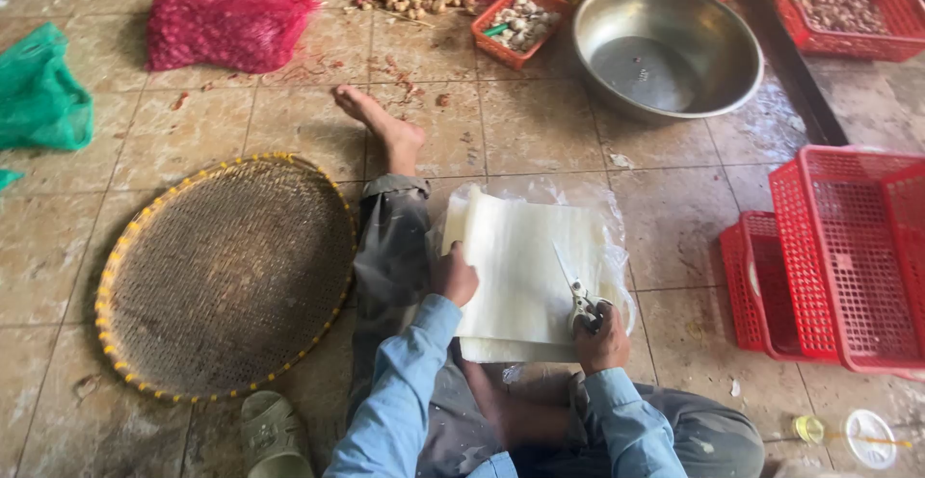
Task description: Cutting thin white sheets into smaller rectangular pieces using scissors
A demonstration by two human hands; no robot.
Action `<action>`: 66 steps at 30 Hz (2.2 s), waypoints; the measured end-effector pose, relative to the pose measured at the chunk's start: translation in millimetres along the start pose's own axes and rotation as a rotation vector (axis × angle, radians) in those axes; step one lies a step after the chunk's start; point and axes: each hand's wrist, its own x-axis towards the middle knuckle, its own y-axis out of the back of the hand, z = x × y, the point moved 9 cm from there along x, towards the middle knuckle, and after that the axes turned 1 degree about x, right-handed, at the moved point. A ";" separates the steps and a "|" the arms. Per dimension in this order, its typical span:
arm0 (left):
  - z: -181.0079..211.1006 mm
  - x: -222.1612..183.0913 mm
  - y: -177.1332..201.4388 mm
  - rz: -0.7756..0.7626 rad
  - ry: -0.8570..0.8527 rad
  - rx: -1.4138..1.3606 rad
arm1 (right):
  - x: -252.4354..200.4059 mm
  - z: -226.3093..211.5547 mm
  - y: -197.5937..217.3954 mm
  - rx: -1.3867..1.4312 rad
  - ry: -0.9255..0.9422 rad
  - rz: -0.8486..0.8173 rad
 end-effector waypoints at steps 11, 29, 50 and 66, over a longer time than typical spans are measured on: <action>5.0 -97.4 72.4 0.182 -0.243 -0.704 | 31.9 22.1 12.9 0.314 -0.384 -0.121; 90.2 -204.1 141.5 0.254 -0.870 -0.802 | 41.9 20.3 20.8 1.071 -0.364 -0.176; -27.1 -82.2 28.8 0.020 -0.023 -0.608 | 70.5 29.1 -7.9 0.202 -0.217 -0.287; -21.6 -70.0 75.0 -0.023 -0.061 -1.334 | -102.2 10.7 71.8 1.053 -0.283 -0.725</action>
